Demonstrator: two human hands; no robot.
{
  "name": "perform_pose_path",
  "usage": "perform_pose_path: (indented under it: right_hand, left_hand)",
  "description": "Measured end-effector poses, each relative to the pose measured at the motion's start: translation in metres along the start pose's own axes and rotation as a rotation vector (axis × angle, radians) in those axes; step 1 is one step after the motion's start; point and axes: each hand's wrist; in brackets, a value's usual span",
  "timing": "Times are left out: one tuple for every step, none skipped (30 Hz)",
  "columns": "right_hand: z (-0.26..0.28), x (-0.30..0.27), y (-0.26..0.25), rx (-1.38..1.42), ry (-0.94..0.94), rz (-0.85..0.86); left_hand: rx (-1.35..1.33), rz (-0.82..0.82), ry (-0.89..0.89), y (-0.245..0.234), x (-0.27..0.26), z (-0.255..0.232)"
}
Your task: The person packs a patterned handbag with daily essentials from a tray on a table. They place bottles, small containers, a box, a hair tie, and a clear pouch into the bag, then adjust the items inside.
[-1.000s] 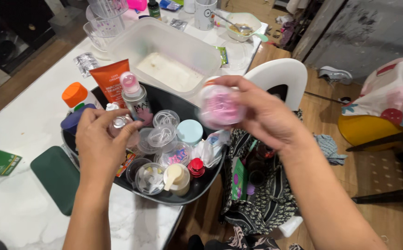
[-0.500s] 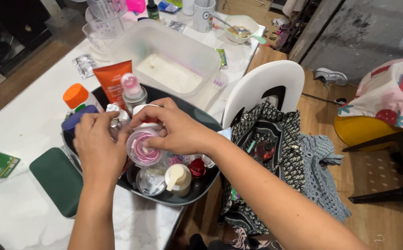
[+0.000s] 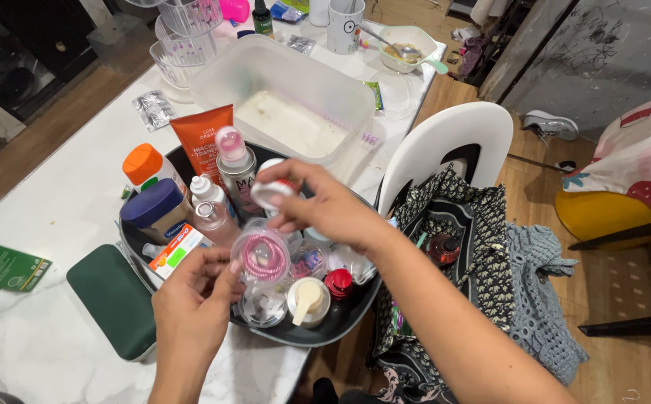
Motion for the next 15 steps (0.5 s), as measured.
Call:
perform_pose_path:
  right_hand:
    - [0.001,0.002,-0.002,0.048,0.063,-0.033]
    - [0.003,0.004,-0.004,0.093,0.123,-0.068]
    - [0.003,0.006,-0.004,0.087,0.126,-0.075]
    - [0.004,0.007,-0.004,0.085,0.127,-0.085]
    - [0.004,0.008,-0.004,0.083,0.128,-0.096]
    - [0.002,0.009,-0.003,0.076,0.111,-0.064]
    - [0.000,0.008,-0.002,0.069,0.093,-0.032]
    - [-0.001,0.009,-0.001,0.061,0.072,0.003]
    - [-0.003,0.010,0.001,0.010,0.102,0.021]
    - [-0.005,0.012,0.001,-0.042,0.132,0.042]
    - [-0.008,0.013,0.002,-0.095,0.162,0.062]
    - [-0.012,0.014,0.001,-0.103,0.145,0.052]
    - [-0.016,0.015,0.000,-0.111,0.128,0.042]
    - [-0.021,0.016,-0.001,-0.119,0.113,0.034]
    - [-0.026,0.018,-0.003,-0.097,0.135,0.016]
  left_hand:
    - [0.000,0.010,-0.005,-0.002,0.000,0.002]
    - [-0.004,0.021,-0.007,-0.002,0.001,0.002]
    - [0.126,0.004,0.026,-0.003,0.001,0.002]
    - [0.259,-0.012,0.062,-0.005,0.001,0.000]
    - [0.392,-0.028,0.099,-0.007,0.002,-0.003]
    - [0.482,-0.008,0.147,-0.008,0.005,-0.005]
    - [0.572,0.011,0.195,-0.011,0.008,-0.008]
    - [0.660,0.027,0.244,-0.014,0.012,-0.011]
    - [0.721,0.072,0.225,-0.014,0.016,-0.014]
    - [0.781,0.116,0.204,-0.013,0.019,-0.016]
    - [0.840,0.159,0.183,-0.013,0.022,-0.018]
    - [0.867,0.180,0.186,-0.012,0.023,-0.019]
    - [0.894,0.201,0.190,-0.011,0.025,-0.020]
    - [0.920,0.223,0.190,-0.011,0.026,-0.020]
    - [0.929,0.228,0.198,-0.011,0.027,-0.021]
Point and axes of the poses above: each hand's wrist, its own x-axis towards the middle knuckle, its own y-axis out of the palm, z = x × y, and after that the axes turned 13 degrees about -z, right-handed
